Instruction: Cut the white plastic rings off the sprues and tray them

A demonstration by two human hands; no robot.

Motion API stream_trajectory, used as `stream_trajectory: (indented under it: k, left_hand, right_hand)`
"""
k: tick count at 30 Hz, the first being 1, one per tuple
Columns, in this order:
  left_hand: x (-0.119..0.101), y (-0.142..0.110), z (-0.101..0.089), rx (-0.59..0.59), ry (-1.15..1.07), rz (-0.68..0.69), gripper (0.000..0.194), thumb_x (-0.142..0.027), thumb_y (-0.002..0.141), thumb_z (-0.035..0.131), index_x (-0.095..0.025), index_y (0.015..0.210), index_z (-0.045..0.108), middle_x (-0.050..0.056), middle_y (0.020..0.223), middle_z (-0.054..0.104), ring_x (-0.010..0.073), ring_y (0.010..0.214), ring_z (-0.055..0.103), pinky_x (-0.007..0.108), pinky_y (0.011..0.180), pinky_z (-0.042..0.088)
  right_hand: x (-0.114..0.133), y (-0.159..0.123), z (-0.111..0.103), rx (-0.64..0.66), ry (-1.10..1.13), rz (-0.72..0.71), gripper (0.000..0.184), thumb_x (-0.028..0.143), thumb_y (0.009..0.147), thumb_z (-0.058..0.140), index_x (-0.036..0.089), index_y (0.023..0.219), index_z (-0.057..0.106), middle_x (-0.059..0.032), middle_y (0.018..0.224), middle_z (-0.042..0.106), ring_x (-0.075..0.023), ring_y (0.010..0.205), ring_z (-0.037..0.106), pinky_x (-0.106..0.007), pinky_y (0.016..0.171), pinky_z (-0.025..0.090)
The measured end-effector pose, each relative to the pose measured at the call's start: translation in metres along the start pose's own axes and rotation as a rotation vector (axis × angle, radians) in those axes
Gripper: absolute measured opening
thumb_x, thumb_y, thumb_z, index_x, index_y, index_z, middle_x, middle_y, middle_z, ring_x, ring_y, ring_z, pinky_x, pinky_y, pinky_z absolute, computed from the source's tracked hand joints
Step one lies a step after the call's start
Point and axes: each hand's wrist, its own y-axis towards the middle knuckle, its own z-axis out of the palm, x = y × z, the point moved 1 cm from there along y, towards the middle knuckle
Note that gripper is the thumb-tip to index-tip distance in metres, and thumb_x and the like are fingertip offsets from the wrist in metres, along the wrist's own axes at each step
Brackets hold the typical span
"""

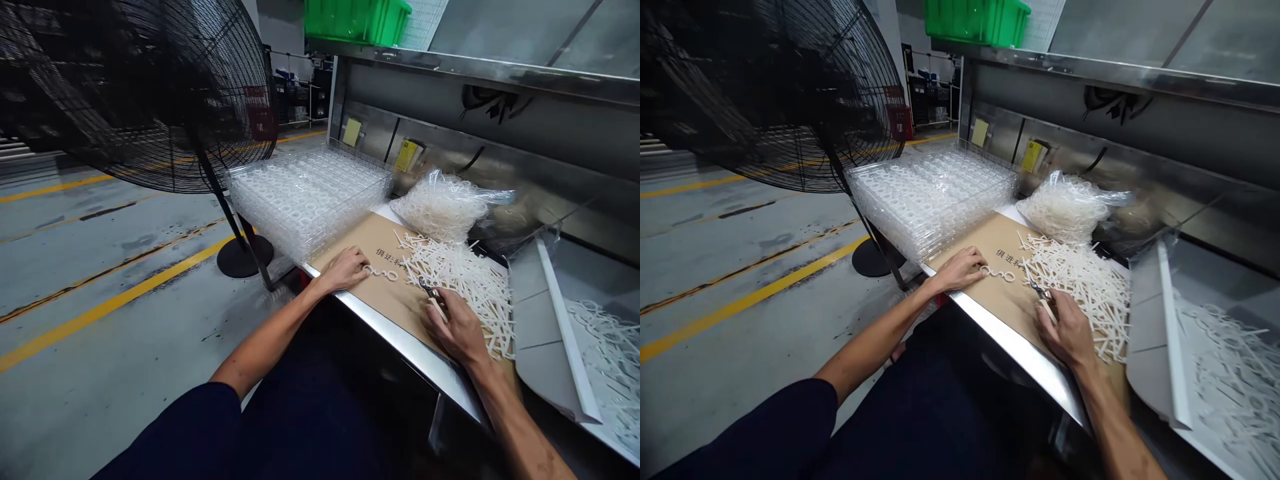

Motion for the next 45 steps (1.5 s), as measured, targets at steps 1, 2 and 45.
stream_trajectory:
  k: [1,2,45]
  left_hand:
    - [0.0,0.0,0.001,-0.007,0.001,-0.005,0.023,-0.032,0.095,0.062,-0.018,0.11,0.074,0.01,0.11,0.065,0.0259,0.108,0.062,0.041,0.101,0.049]
    - [0.001,0.0,0.001,-0.014,0.002,-0.008,0.023,-0.032,0.094,0.063,-0.018,0.11,0.074,0.01,0.11,0.065,0.026,0.108,0.062,0.041,0.1,0.049]
    - [-0.034,0.004,0.014,-0.297,-0.422,-0.161,0.029,-0.04,0.092,0.074,-0.015,0.107,0.077,0.006,0.094,0.077,0.0132,0.073,0.066,0.025,0.069,0.053]
  right_hand:
    - [-0.001,0.0,0.001,-0.003,-0.002,-0.003,0.039,0.043,0.102,0.054,0.018,0.131,0.061,-0.0165,0.114,0.074,-0.0304,0.096,0.072,-0.045,0.085,0.059]
    - [-0.002,0.0,0.003,-0.006,-0.005,-0.006,0.04,0.043,0.102,0.054,0.018,0.131,0.061,-0.0165,0.114,0.074,-0.0303,0.095,0.072,-0.045,0.085,0.059]
    - [0.035,0.03,-0.023,0.244,0.257,0.013,0.033,0.036,0.101,0.054,0.017,0.126,0.063,-0.016,0.114,0.074,-0.0293,0.102,0.07,-0.044,0.091,0.056]
